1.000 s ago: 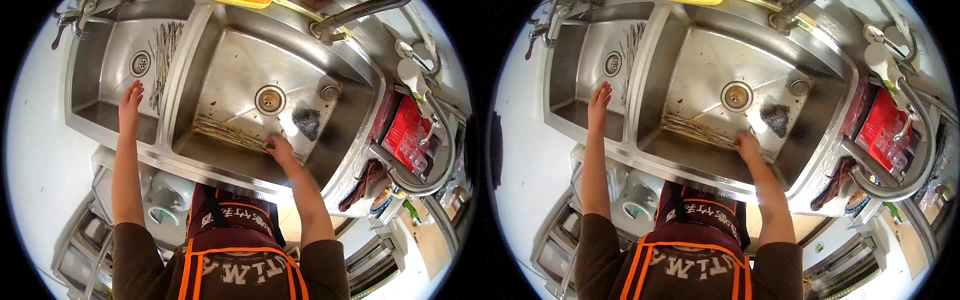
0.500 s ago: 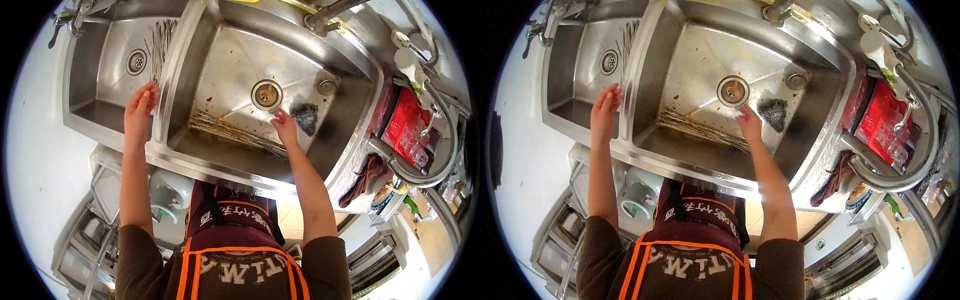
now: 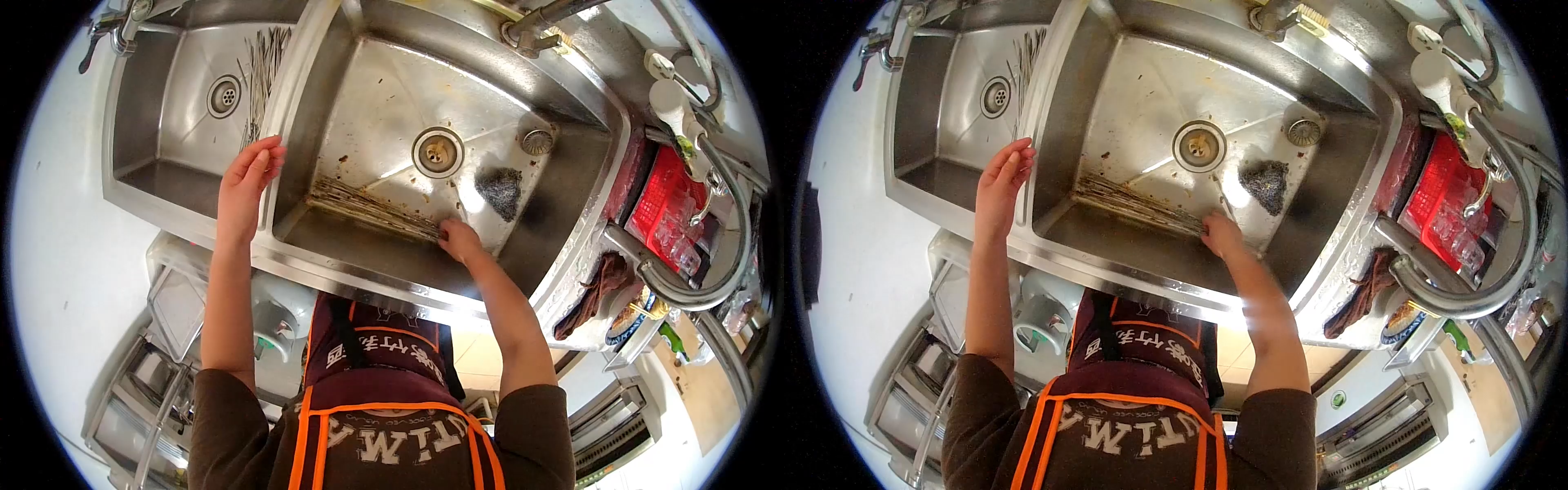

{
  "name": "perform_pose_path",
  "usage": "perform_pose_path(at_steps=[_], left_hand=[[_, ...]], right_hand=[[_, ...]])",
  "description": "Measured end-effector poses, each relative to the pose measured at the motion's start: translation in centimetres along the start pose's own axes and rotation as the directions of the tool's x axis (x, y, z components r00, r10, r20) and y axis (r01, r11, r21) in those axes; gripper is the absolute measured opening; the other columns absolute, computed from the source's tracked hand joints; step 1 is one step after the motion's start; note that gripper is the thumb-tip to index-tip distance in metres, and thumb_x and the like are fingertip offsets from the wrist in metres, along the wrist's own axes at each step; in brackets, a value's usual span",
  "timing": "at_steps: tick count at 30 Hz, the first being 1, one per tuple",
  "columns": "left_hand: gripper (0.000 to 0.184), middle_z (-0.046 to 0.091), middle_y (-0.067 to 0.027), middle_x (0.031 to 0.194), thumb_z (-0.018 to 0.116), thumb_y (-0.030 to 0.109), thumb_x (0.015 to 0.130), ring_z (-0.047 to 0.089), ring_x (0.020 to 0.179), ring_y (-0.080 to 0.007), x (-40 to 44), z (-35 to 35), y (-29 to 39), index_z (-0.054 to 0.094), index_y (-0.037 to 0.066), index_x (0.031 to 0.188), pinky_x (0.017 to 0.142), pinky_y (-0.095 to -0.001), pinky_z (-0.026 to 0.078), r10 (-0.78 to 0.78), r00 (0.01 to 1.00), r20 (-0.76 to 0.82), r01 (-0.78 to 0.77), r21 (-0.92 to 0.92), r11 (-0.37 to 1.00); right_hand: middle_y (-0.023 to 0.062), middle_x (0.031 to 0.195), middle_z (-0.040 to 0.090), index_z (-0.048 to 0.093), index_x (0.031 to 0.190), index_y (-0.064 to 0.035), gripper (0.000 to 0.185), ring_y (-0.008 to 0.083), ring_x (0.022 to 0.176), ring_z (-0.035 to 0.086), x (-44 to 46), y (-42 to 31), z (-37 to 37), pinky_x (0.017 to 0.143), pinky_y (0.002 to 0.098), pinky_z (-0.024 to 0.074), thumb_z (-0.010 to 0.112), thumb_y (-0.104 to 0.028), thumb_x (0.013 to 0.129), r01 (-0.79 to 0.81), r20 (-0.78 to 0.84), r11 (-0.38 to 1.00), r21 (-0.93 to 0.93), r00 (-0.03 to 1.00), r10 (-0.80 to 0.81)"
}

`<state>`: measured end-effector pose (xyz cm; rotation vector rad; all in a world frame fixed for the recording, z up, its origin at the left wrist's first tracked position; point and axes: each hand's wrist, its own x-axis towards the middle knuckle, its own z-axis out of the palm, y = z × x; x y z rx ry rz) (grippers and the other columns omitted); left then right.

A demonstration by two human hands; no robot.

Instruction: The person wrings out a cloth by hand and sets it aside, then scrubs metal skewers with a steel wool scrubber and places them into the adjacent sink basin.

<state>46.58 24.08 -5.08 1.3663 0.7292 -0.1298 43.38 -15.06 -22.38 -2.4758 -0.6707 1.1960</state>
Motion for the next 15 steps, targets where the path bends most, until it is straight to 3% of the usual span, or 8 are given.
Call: perform_pose_path(at_steps=[2, 5, 8, 12, 14, 15], left_hand=[[0.027, 0.059, -0.0030, 0.098, 0.044, 0.015, 0.092, 0.053, 0.085, -0.0075, 0.0, 0.2, 0.0, 0.054, 0.002, 0.113, 0.079, -0.0204, 0.042, -0.003, 1.000, 0.012, 0.003, -0.008, 1.000], [0.026, 0.059, -0.0033, 0.097, 0.046, 0.014, 0.090, 0.053, 0.086, -0.0083, -0.4, 0.8, -0.1, 0.055, 0.003, 0.112, 0.080, -0.0210, 0.042, -0.014, 1.000, 0.027, 0.015, -0.032, 0.999], [0.027, 0.059, -0.0033, 0.097, 0.046, 0.015, 0.091, 0.053, 0.086, -0.0084, -1.0, 2.0, -0.1, 0.054, 0.002, 0.112, 0.080, -0.0212, 0.042, -0.038, 0.998, 0.050, 0.037, 0.019, 0.999], [0.027, 0.058, -0.0037, 0.097, 0.044, 0.016, 0.091, 0.053, 0.086, -0.0093, -3.2, 3.7, 0.1, 0.053, 0.001, 0.112, 0.079, -0.0217, 0.042, -0.080, 0.985, 0.155, 0.080, 0.004, 0.997], [0.029, 0.058, -0.0040, 0.096, 0.044, 0.018, 0.091, 0.053, 0.087, -0.0101, -4.6, 4.4, -0.3, 0.053, 0.001, 0.113, 0.079, -0.0223, 0.042, -0.158, 0.959, 0.234, 0.161, 0.007, 0.987], [0.030, 0.058, -0.0041, 0.097, 0.045, 0.020, 0.091, 0.053, 0.089, -0.0110, -5.1, 4.8, -1.2, 0.051, 0.001, 0.114, 0.080, -0.0233, 0.042, -0.181, 0.937, 0.298, 0.208, -0.060, 0.976]], right_hand=[[0.0187, 0.092, 0.056, 0.053, 0.094, -0.0058, 0.026, 0.0361, 0.085, 0.055, -0.2, -0.8, -0.4, 0.071, 0.0436, 0.0440, 0.062, -0.016, 0.073, -0.057, 0.042, 0.977, 0.204, 0.998, 0.049], [0.0196, 0.093, 0.056, 0.051, 0.093, -0.0042, 0.021, 0.0381, 0.087, 0.054, -0.4, -2.1, -0.9, 0.071, 0.0446, 0.0431, 0.054, -0.020, 0.080, -0.033, 0.049, 0.966, 0.256, 0.999, 0.021], [0.0192, 0.088, 0.057, 0.050, 0.091, -0.0045, 0.022, 0.0375, 0.087, 0.054, -0.9, -4.3, -3.3, 0.071, 0.0449, 0.0427, 0.043, -0.025, 0.087, -0.068, 0.119, 0.988, 0.136, 0.992, 0.052], [0.0174, 0.082, 0.057, 0.049, 0.089, -0.0041, 0.029, 0.0363, 0.083, 0.054, -3.3, -5.6, -7.0, 0.071, 0.0428, 0.0423, 0.036, -0.030, 0.091, -0.089, 0.059, 0.988, 0.124, 0.995, 0.082], [0.0119, 0.067, 0.052, 0.047, 0.084, -0.0059, 0.030, 0.0285, 0.059, 0.052, -4.2, -4.5, -7.6, 0.054, 0.0353, 0.0412, 0.037, -0.033, 0.092, -0.097, -0.023, 0.873, 0.478, 0.992, 0.122], [0.0119, 0.067, 0.052, 0.047, 0.084, -0.0059, 0.030, 0.0285, 0.059, 0.052, -4.3, -4.8, -8.2, 0.054, 0.0353, 0.0412, 0.037, -0.033, 0.092, -0.098, -0.029, 0.875, 0.474, 0.992, 0.127]])
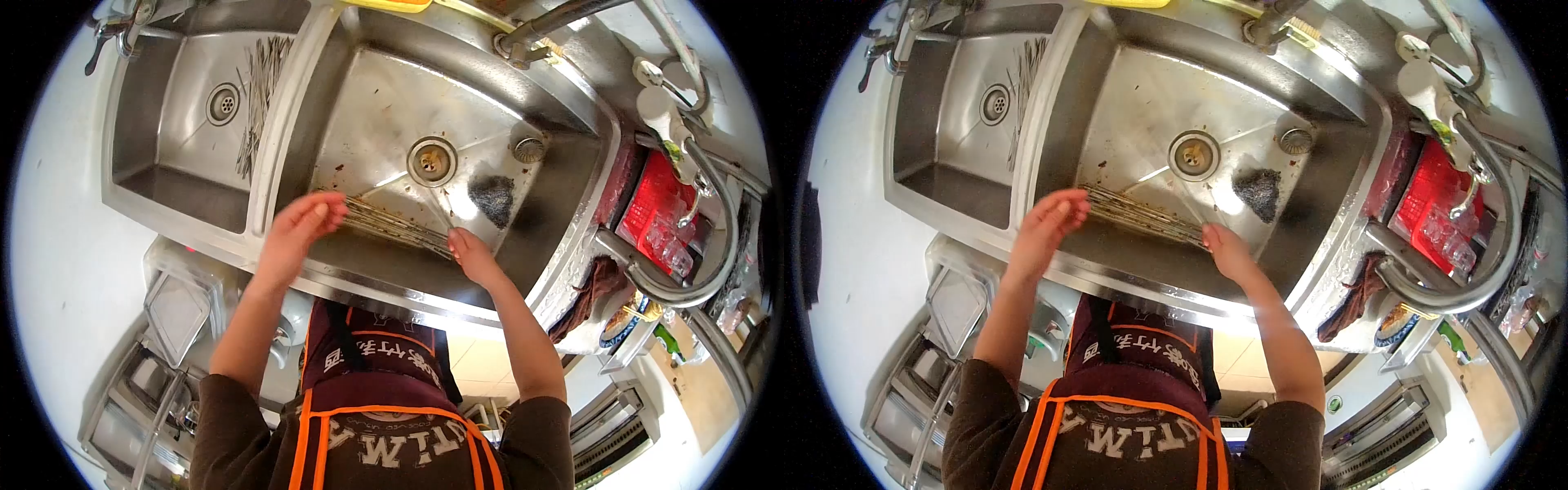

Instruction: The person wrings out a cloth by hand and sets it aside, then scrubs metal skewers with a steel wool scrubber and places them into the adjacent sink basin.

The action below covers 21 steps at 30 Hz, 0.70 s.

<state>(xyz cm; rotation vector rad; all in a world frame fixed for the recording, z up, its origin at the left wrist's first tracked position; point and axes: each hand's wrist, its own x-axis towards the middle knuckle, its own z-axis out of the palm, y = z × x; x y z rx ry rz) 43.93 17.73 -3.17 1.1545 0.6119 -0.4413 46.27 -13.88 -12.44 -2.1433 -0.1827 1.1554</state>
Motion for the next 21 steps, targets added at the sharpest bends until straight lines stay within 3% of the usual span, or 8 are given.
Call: perform_pose_path(at_steps=[1, 2, 3, 5, 8, 11, 16, 21], left_hand=[[0.032, 0.057, -0.0052, 0.100, 0.045, 0.021, 0.091, 0.053, 0.091, -0.0119, -0.2, 1.0, -1.0, 0.049, 0.000, 0.115, 0.083, -0.0251, 0.043, -0.085, 0.996, -0.023, 0.082, -0.100, 0.992], [0.034, 0.056, -0.0061, 0.104, 0.045, 0.022, 0.091, 0.053, 0.096, -0.0134, -0.5, 2.4, -2.5, 0.048, 0.002, 0.117, 0.087, -0.0273, 0.042, -0.139, 0.990, -0.013, 0.131, -0.262, 0.956], [0.035, 0.055, -0.0066, 0.108, 0.045, 0.024, 0.091, 0.051, 0.100, -0.0156, -1.0, 3.7, -4.3, 0.046, 0.004, 0.119, 0.091, -0.0314, 0.041, -0.216, 0.976, 0.021, 0.207, -0.390, 0.897], [0.036, 0.052, -0.0082, 0.110, 0.039, 0.029, 0.093, 0.049, 0.102, -0.0174, -1.9, 5.7, -7.3, 0.046, 0.005, 0.118, 0.093, -0.0390, 0.039, -0.421, 0.893, 0.161, 0.437, -0.541, 0.719], [0.038, 0.049, -0.0095, 0.113, 0.036, 0.031, 0.093, 0.046, 0.106, -0.0212, -1.9, 8.2, -8.4, 0.045, 0.004, 0.118, 0.097, -0.0397, 0.035, -0.526, 0.831, 0.180, 0.482, -0.707, 0.518], [0.038, 0.048, -0.0094, 0.113, 0.034, 0.030, 0.094, 0.046, 0.107, -0.0220, -0.2, 9.3, -7.9, 0.044, 0.003, 0.118, 0.098, -0.0396, 0.034, -0.522, 0.849, 0.080, 0.363, -0.807, 0.466], [0.039, 0.049, -0.0091, 0.111, 0.031, 0.031, 0.094, 0.046, 0.105, -0.0210, 1.1, 8.2, -7.9, 0.045, 0.002, 0.117, 0.097, -0.0380, 0.035, -0.497, 0.868, -0.008, 0.253, -0.854, 0.455], [0.043, 0.052, -0.0079, 0.105, 0.031, 0.036, 0.094, 0.049, 0.098, -0.0192, 3.5, 5.3, -8.8, 0.046, 0.003, 0.117, 0.089, -0.0331, 0.038, -0.359, 0.930, -0.082, 0.285, -0.458, 0.842]], right_hand=[[0.0069, 0.062, 0.045, 0.045, 0.082, -0.0077, 0.031, 0.0214, 0.051, 0.043, 0.0, -1.2, -0.5, 0.047, 0.0301, 0.0350, 0.036, -0.035, 0.093, -0.200, 0.133, 0.848, 0.490, 0.979, 0.154], [0.0019, 0.057, 0.038, 0.044, 0.079, -0.0095, 0.031, 0.0143, 0.043, 0.035, 0.3, -2.5, -1.1, 0.041, 0.0249, 0.0289, 0.035, -0.036, 0.093, -0.376, 0.315, 0.444, 0.813, 0.926, 0.207], [0.0019, 0.057, 0.038, 0.044, 0.079, -0.0095, 0.031, 0.0143, 0.043, 0.035, 0.8, -3.8, -1.2, 0.041, 0.0249, 0.0289, 0.035, -0.036, 0.093, -0.368, 0.307, 0.450, 0.814, 0.929, 0.204], [-0.0054, 0.054, 0.026, 0.041, 0.076, -0.0116, 0.031, 0.0062, 0.042, 0.020, 2.3, -6.4, -0.4, 0.037, 0.0198, 0.0151, 0.036, -0.036, 0.094, -0.330, 0.331, -0.037, 0.943, 0.943, 0.035], [-0.0047, 0.054, 0.027, 0.043, 0.079, -0.0103, 0.029, 0.0069, 0.044, 0.023, 5.3, -7.1, 1.6, 0.039, 0.0204, 0.0192, 0.037, -0.034, 0.094, -0.330, 0.318, -0.245, 0.912, 0.944, -0.089], [-0.0042, 0.054, 0.027, 0.043, 0.081, -0.0087, 0.028, 0.0071, 0.046, 0.026, 7.6, -9.2, 2.5, 0.042, 0.0205, 0.0235, 0.038, -0.033, 0.093, -0.258, 0.301, -0.271, 0.927, 0.945, 0.128], [0.0022, 0.068, 0.047, 0.049, 0.096, -0.0066, 0.020, 0.0117, 0.054, 0.043, 12.2, -9.0, 1.4, 0.051, 0.0248, 0.0403, 0.044, -0.025, 0.091, -0.144, 0.195, -0.289, 0.946, 0.968, 0.155], [0.0029, 0.070, 0.047, 0.050, 0.099, -0.0046, 0.018, 0.0115, 0.056, 0.043, 14.3, -9.0, 1.2, 0.054, 0.0246, 0.0421, 0.045, -0.020, 0.091, -0.150, 0.188, -0.179, 0.972, 0.958, 0.216]])
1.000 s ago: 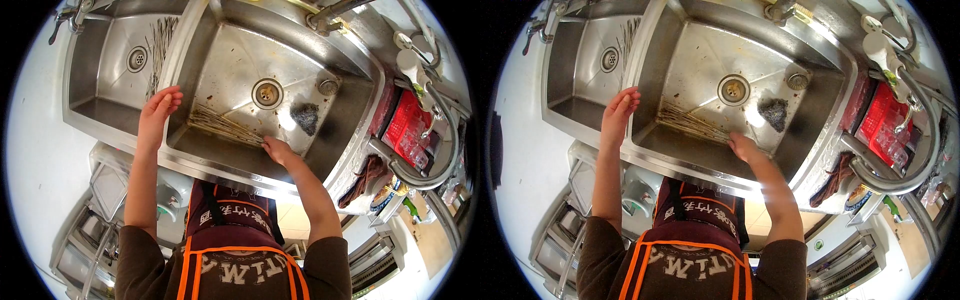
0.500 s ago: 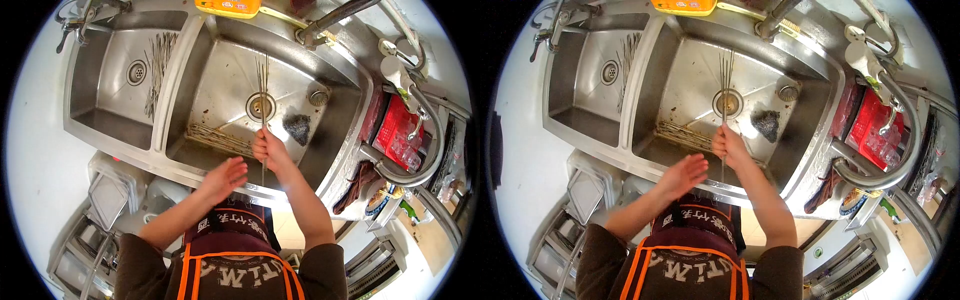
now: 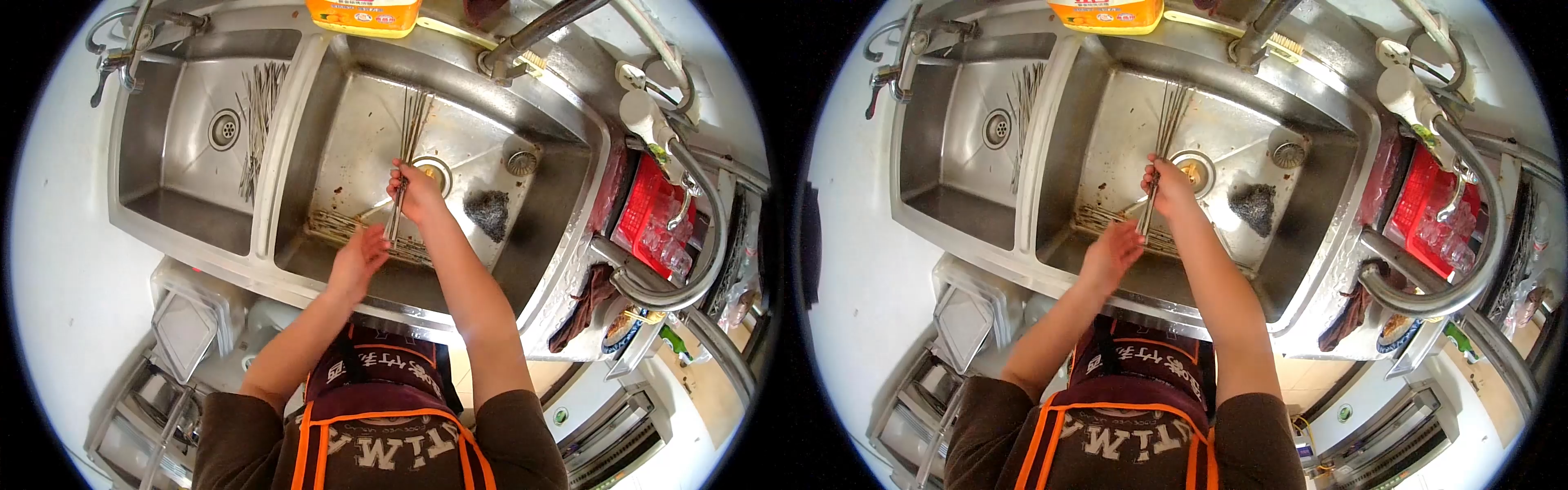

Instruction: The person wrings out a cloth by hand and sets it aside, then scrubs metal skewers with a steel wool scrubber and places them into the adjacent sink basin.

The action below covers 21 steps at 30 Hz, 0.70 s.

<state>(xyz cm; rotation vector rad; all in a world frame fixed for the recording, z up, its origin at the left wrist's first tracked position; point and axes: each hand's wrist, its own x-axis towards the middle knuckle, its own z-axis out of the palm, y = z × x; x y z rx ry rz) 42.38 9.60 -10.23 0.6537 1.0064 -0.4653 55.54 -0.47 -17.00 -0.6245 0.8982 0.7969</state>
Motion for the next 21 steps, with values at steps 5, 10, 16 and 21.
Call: perform_pose_path(at_steps=[5, 10, 16, 21], left_hand=[[0.042, 0.057, -0.0053, 0.090, 0.033, 0.039, 0.093, 0.054, 0.080, -0.0169, 4.5, 2.5, 5.4, 0.050, 0.005, 0.109, 0.075, -0.0292, 0.043, -0.005, 1.000, 0.028, -0.007, 0.433, 0.901], [0.029, 0.048, -0.0020, 0.070, 0.040, 0.033, 0.091, 0.035, 0.046, -0.0085, 8.0, 4.5, 5.4, 0.050, 0.007, 0.094, 0.040, -0.0199, 0.027, -0.092, 0.996, -0.013, 0.092, 0.291, 0.952], [0.025, 0.050, -0.0021, 0.073, 0.044, 0.027, 0.090, 0.032, 0.049, -0.0054, 9.2, 4.0, 5.8, 0.049, 0.008, 0.104, 0.039, -0.0178, 0.026, 0.078, 0.992, -0.102, -0.029, 0.409, 0.912], [0.025, 0.056, -0.0032, 0.081, 0.051, 0.023, 0.087, 0.035, 0.053, -0.0049, 11.3, 2.8, 5.7, 0.051, 0.006, 0.105, 0.042, -0.0163, 0.030, 0.077, 0.996, -0.040, -0.054, 0.413, 0.909]], right_hand=[[0.0057, 0.075, 0.053, 0.050, 0.096, -0.0052, 0.015, 0.0146, 0.066, 0.052, -1.5, 0.5, 0.2, 0.059, 0.0274, 0.0454, 0.045, -0.018, 0.090, 0.022, 0.051, 0.935, -0.353, 0.999, -0.004], [0.0091, 0.086, 0.058, 0.053, 0.098, -0.0022, 0.023, 0.0194, 0.081, 0.055, -0.5, 1.3, -0.9, 0.074, 0.0311, 0.0437, 0.045, -0.022, 0.089, 0.273, 0.185, 0.629, -0.728, 0.961, -0.204], [0.0157, 0.121, 0.042, 0.045, 0.119, -0.0096, 0.059, 0.0331, 0.113, 0.041, -5.7, -3.9, -11.0, 0.091, 0.0398, 0.0393, 0.071, -0.016, 0.066, -0.123, 0.269, -0.364, -0.923, 0.470, -0.841], [0.0173, 0.127, 0.034, 0.037, 0.125, -0.0209, 0.069, 0.0337, 0.112, 0.042, -4.7, -5.2, -17.2, 0.090, 0.0406, 0.0395, 0.072, -0.012, 0.065, -0.231, 0.090, -0.302, -0.925, 0.640, -0.763]])
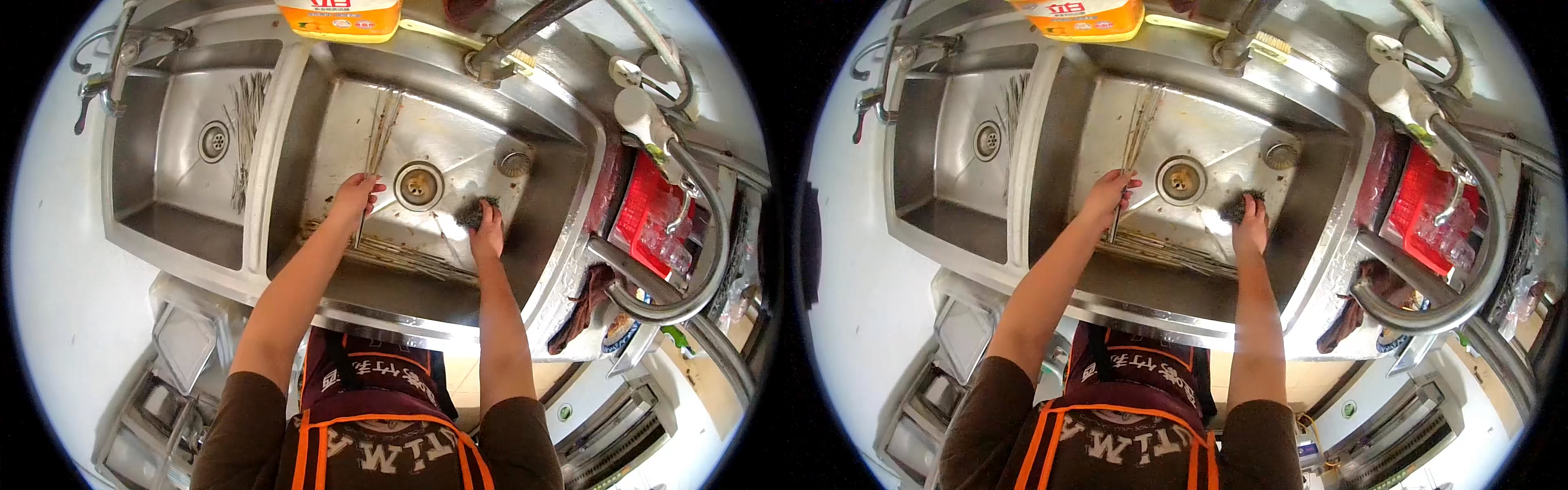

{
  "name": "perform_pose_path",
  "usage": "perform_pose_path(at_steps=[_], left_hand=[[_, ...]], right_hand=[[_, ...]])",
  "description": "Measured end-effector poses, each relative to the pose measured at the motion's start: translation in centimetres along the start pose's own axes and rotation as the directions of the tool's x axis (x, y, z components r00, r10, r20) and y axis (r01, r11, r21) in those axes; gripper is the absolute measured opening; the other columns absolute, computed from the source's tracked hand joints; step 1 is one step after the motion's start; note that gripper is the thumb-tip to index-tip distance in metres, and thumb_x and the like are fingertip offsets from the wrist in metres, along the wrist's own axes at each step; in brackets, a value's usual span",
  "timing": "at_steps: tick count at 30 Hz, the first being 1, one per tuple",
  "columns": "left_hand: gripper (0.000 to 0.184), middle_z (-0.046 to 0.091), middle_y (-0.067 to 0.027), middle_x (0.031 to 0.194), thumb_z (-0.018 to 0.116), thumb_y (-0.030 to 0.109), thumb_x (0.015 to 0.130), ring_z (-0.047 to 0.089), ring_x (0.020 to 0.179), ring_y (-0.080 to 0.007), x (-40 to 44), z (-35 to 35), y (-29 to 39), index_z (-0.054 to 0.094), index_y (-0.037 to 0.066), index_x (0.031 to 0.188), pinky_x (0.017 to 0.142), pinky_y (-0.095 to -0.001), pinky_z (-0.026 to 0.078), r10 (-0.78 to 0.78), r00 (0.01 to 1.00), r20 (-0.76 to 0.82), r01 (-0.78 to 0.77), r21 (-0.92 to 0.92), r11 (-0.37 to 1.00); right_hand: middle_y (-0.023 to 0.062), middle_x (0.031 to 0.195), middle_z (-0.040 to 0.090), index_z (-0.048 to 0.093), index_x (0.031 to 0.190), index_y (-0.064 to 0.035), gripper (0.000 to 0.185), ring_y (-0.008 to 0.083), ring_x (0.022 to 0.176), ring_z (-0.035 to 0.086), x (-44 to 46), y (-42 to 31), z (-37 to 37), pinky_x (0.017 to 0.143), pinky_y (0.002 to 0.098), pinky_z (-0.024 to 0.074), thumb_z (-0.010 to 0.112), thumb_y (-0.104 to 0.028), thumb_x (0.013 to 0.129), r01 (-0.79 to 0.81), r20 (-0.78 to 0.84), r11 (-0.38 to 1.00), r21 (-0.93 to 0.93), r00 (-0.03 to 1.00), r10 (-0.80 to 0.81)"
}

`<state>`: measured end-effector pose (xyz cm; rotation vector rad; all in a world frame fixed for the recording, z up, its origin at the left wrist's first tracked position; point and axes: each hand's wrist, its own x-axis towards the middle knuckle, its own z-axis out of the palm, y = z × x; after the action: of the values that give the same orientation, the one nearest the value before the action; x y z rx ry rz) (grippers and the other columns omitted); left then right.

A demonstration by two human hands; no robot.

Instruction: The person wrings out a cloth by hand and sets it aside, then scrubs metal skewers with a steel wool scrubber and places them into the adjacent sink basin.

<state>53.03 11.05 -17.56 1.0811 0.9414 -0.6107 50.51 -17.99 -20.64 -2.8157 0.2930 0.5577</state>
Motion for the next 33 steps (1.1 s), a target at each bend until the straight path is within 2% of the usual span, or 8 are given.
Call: perform_pose_path(at_steps=[3, 4, 5, 6, 12, 19, 25, 33], left_hand=[[0.021, 0.057, -0.0017, 0.079, 0.053, 0.022, 0.086, 0.034, 0.051, -0.0045, -0.5, -0.2, 0.1, 0.054, 0.005, 0.098, 0.043, -0.0160, 0.030, 0.032, 0.996, -0.080, -0.028, 0.054, 0.998], [0.020, 0.058, -0.0014, 0.078, 0.052, 0.022, 0.086, 0.035, 0.051, -0.0043, -1.1, -0.2, 0.1, 0.056, 0.004, 0.096, 0.044, -0.0163, 0.031, 0.089, 0.994, -0.070, -0.081, 0.102, 0.991], [0.020, 0.059, -0.0012, 0.077, 0.052, 0.021, 0.087, 0.036, 0.051, -0.0041, -1.6, -0.2, 0.1, 0.057, 0.003, 0.093, 0.045, -0.0167, 0.031, 0.146, 0.988, -0.055, -0.136, 0.147, 0.980], [0.020, 0.059, -0.0012, 0.077, 0.052, 0.021, 0.087, 0.036, 0.051, -0.0041, -2.4, 0.0, 0.0, 0.057, 0.003, 0.093, 0.045, -0.0167, 0.031, 0.145, 0.988, -0.051, -0.136, 0.145, 0.980], [0.017, 0.063, -0.0030, 0.075, 0.049, 0.015, 0.089, 0.042, 0.053, -0.0034, -8.2, 1.9, -0.2, 0.058, 0.001, 0.089, 0.049, -0.0173, 0.036, 0.316, 0.935, 0.159, -0.337, 0.124, 0.933], [0.012, 0.061, -0.0024, 0.075, 0.054, 0.014, 0.086, 0.043, 0.056, -0.0022, -10.1, 3.6, -0.2, 0.057, 0.003, 0.087, 0.050, -0.0159, 0.034, 0.257, 0.956, 0.143, -0.258, -0.017, 0.966], [0.013, 0.060, -0.0011, 0.071, 0.054, 0.011, 0.085, 0.046, 0.058, -0.0034, -10.8, 3.9, -0.4, 0.060, 0.000, 0.084, 0.052, -0.0174, 0.037, 0.327, 0.934, 0.142, -0.342, 0.090, 0.936], [0.022, 0.063, -0.0024, 0.079, 0.047, 0.015, 0.089, 0.043, 0.055, -0.0034, -11.2, 3.9, -0.2, 0.061, 0.000, 0.098, 0.049, -0.0172, 0.035, 0.350, 0.920, 0.175, -0.382, 0.214, 0.899]], right_hand=[[0.0169, 0.121, 0.043, 0.040, 0.118, -0.0129, 0.058, 0.0292, 0.105, 0.049, 0.8, -0.2, 0.6, 0.084, 0.0382, 0.0434, 0.069, -0.009, 0.069, 0.009, 0.073, 0.995, 0.103, 0.997, -0.017], [0.0137, 0.117, 0.047, 0.041, 0.115, -0.0097, 0.053, 0.0252, 0.102, 0.050, 0.9, -0.5, 0.7, 0.083, 0.0363, 0.0436, 0.069, -0.009, 0.070, -0.146, 0.178, 0.829, 0.540, 0.982, 0.057], [0.0106, 0.113, 0.050, 0.042, 0.112, -0.0064, 0.048, 0.0212, 0.100, 0.051, 0.9, -0.7, 0.8, 0.082, 0.0343, 0.0437, 0.068, -0.009, 0.072, -0.297, 0.298, 0.466, 0.834, 0.952, 0.072], [0.0071, 0.107, 0.054, 0.043, 0.112, -0.0028, 0.045, 0.0164, 0.098, 0.050, 0.2, -2.2, 0.2, 0.081, 0.0323, 0.0431, 0.067, -0.010, 0.074, -0.408, 0.402, 0.152, 0.900, 0.913, 0.065], [0.0098, 0.110, 0.054, 0.043, 0.120, -0.0048, 0.048, 0.0251, 0.100, 0.052, -4.5, -7.5, -2.4, 0.085, 0.0419, 0.0434, 0.061, -0.020, 0.079, -0.648, 0.545, -0.379, 0.661, 0.761, -0.351], [0.0116, 0.108, 0.055, 0.044, 0.118, -0.0036, 0.046, 0.0253, 0.097, 0.053, -6.6, -10.2, -4.3, 0.085, 0.0424, 0.0445, 0.060, -0.025, 0.080, -0.644, 0.481, -0.434, 0.630, 0.762, -0.433], [0.0126, 0.105, 0.056, 0.045, 0.115, -0.0016, 0.040, 0.0233, 0.091, 0.057, -6.8, -11.7, -4.9, 0.083, 0.0390, 0.0477, 0.057, -0.021, 0.083, -0.595, 0.501, -0.294, 0.748, 0.797, -0.337], [0.0080, 0.101, 0.054, 0.043, 0.115, -0.0029, 0.041, 0.0175, 0.091, 0.055, -6.7, -10.3, -5.9, 0.076, 0.0322, 0.0480, 0.061, -0.013, 0.080, -0.609, 0.521, -0.328, 0.722, 0.791, -0.322]])
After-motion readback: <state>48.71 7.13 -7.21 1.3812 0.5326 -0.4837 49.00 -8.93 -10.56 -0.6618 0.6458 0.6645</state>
